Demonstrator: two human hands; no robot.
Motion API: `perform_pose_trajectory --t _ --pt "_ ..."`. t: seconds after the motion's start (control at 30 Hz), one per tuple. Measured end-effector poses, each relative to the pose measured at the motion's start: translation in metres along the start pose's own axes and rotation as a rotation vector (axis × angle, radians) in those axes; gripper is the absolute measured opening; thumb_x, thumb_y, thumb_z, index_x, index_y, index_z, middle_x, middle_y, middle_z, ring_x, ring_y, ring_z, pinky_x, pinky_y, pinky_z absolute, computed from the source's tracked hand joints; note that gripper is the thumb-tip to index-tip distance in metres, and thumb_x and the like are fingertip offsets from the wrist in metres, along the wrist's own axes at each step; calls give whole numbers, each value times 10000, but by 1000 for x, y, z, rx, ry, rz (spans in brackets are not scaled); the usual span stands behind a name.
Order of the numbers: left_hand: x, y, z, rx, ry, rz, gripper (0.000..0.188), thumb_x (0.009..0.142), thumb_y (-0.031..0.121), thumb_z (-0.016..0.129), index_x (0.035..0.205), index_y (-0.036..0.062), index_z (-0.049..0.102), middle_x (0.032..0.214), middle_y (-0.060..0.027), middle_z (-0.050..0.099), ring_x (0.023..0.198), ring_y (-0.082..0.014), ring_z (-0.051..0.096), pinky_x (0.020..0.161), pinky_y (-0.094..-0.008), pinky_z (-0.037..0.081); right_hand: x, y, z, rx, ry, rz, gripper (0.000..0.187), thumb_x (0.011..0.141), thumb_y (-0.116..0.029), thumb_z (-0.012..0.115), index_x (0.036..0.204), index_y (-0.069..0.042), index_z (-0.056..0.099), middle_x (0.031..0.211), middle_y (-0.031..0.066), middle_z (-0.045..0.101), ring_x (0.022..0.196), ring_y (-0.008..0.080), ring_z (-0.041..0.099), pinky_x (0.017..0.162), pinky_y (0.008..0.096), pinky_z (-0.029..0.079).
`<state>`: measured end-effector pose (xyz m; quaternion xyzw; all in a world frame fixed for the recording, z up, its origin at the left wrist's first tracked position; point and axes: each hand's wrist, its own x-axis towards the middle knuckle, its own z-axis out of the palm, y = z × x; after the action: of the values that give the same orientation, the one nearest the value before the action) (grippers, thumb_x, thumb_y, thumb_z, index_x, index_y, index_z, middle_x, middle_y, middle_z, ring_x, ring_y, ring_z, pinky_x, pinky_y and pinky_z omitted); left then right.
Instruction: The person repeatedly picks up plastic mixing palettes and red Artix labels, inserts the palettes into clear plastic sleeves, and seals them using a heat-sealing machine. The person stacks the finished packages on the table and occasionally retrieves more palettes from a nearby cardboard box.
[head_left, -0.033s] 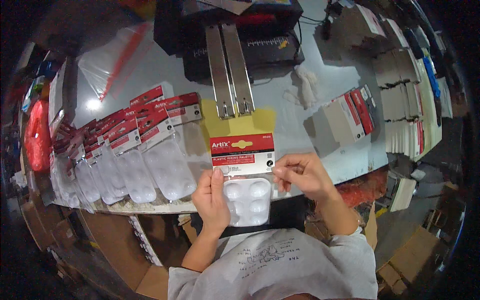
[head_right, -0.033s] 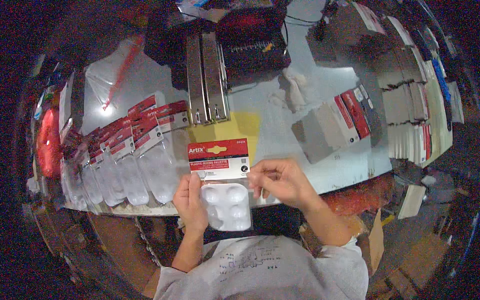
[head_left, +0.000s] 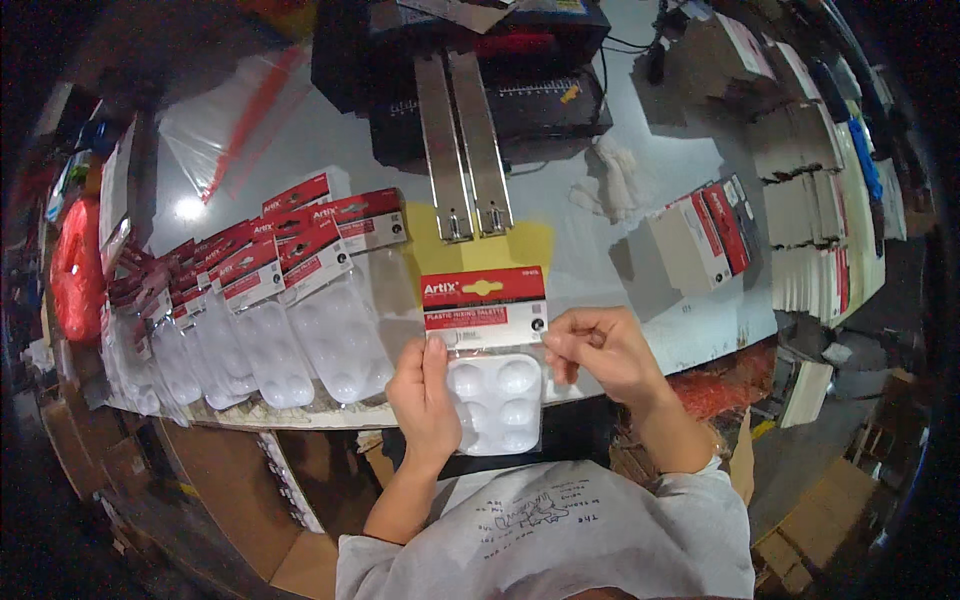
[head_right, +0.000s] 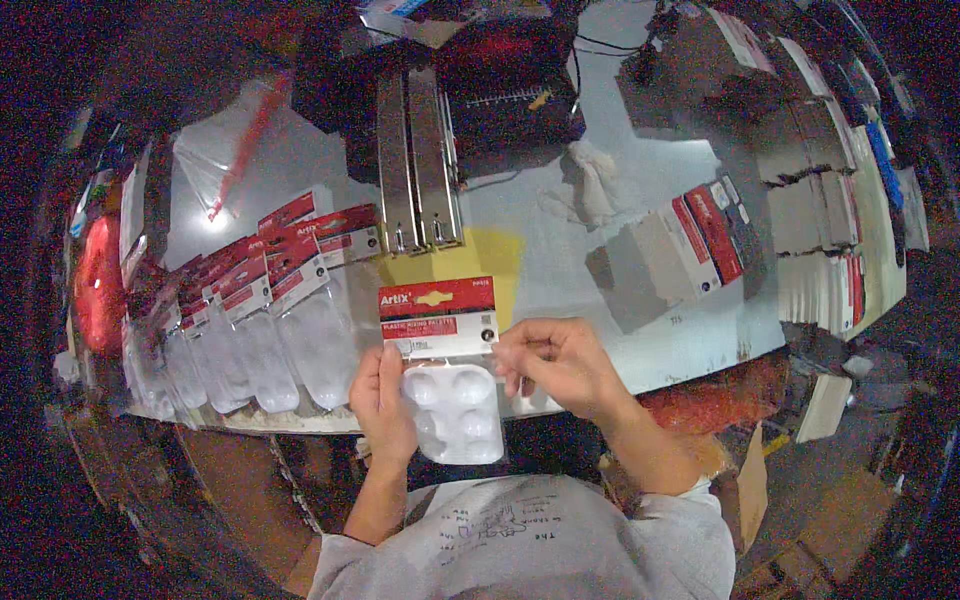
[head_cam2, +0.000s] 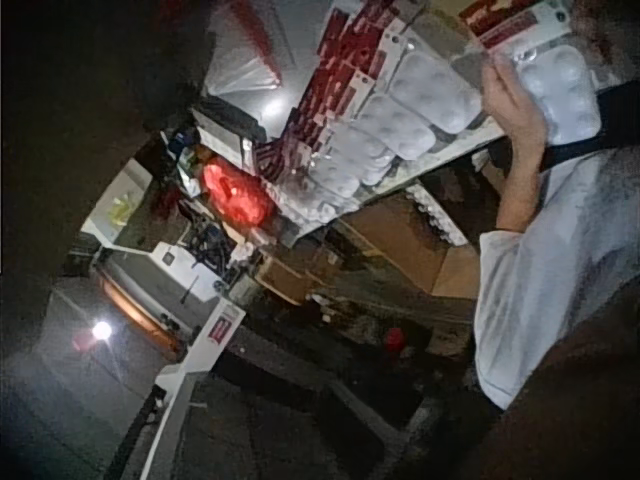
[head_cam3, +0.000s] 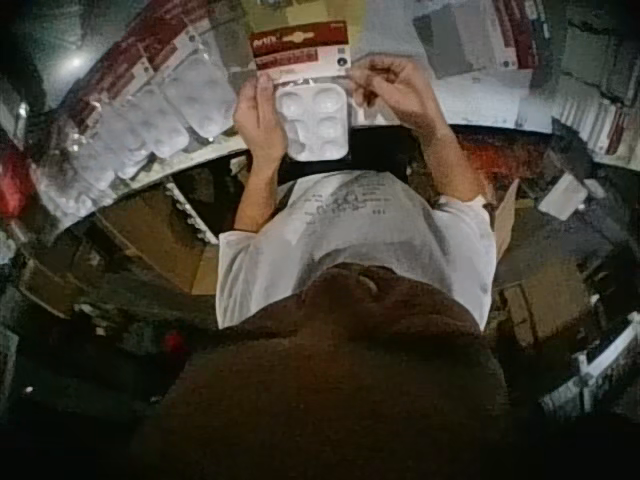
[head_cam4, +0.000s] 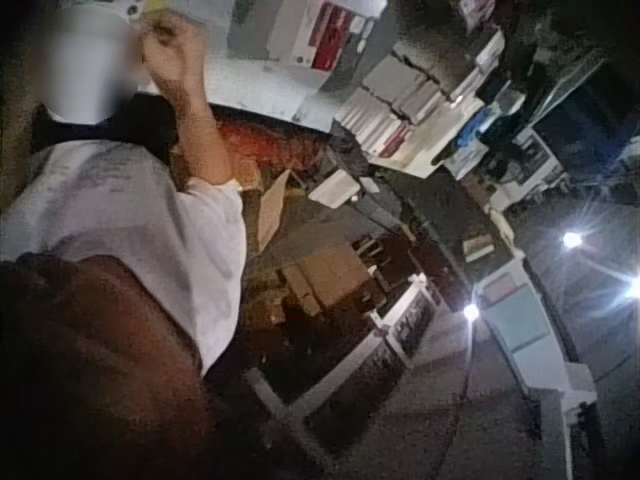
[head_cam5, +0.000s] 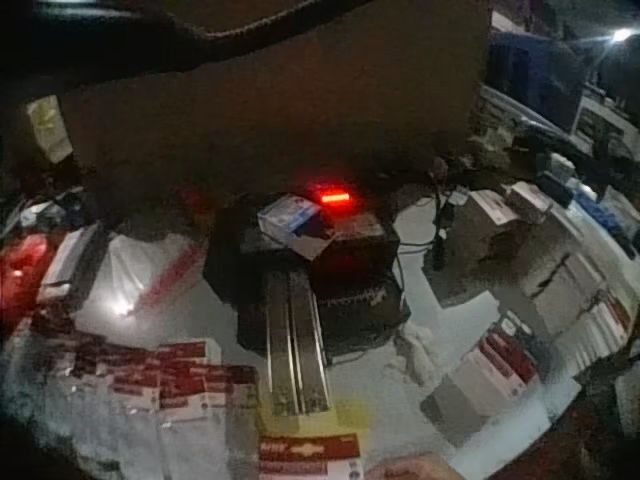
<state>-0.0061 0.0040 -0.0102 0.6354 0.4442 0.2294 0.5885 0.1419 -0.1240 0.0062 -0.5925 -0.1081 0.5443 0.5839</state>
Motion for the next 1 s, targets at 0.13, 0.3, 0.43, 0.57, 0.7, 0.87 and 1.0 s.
perform_pose_trajectory --t 0.13,0.3,0.43,0.57,0.7,0.87,1.0 --pt "34 -4 11 162 78 171 299 950 218 406 769 -11 471 622 -54 460 604 -118 405 572 -275 365 40 4 12 119 177 -61 168 851 -150 581 816 10 613 669 29 581 565 87 534 520 221 431" --pt "73 -7 22 204 80 92 264 944 232 410 839 14 514 652 -108 538 560 -204 461 559 -314 376 74 6 15 145 302 -193 168 860 -127 557 827 29 612 655 40 568 555 90 512 527 222 415" --pt "74 -10 21 302 111 103 275 939 256 419 848 23 533 659 -116 556 570 -221 495 552 -324 384 78 10 14 138 310 -218 146 855 -100 556 815 31 607 656 34 557 533 86 491 509 211 383" --pt "68 -12 20 286 105 115 283 935 275 424 861 31 547 674 -121 578 583 -241 524 552 -329 387 75 8 16 121 300 -273 147 851 -112 562 815 23 608 658 34 557 539 83 492 517 207 382" --pt "68 -5 21 227 109 171 264 931 251 427 863 25 547 673 -126 582 591 -243 541 550 -330 384 71 3 17 64 334 -231 149 857 -116 560 820 20 610 663 31 558 556 84 493 531 208 388" --pt "70 -6 25 301 155 193 228 918 201 420 869 21 551 679 -134 585 587 -244 536 553 -338 385 75 9 12 137 275 -300 157 867 -110 546 839 29 611 671 27 562 568 85 501 537 210 398" --pt "67 -21 27 286 179 207 227 911 207 429 864 23 553 699 -155 588 598 -297 531 563 -363 385 79 16 9 2 310 -280 206 887 -151 529 875 35 617 696 35 576 595 83 522 556 217 423"
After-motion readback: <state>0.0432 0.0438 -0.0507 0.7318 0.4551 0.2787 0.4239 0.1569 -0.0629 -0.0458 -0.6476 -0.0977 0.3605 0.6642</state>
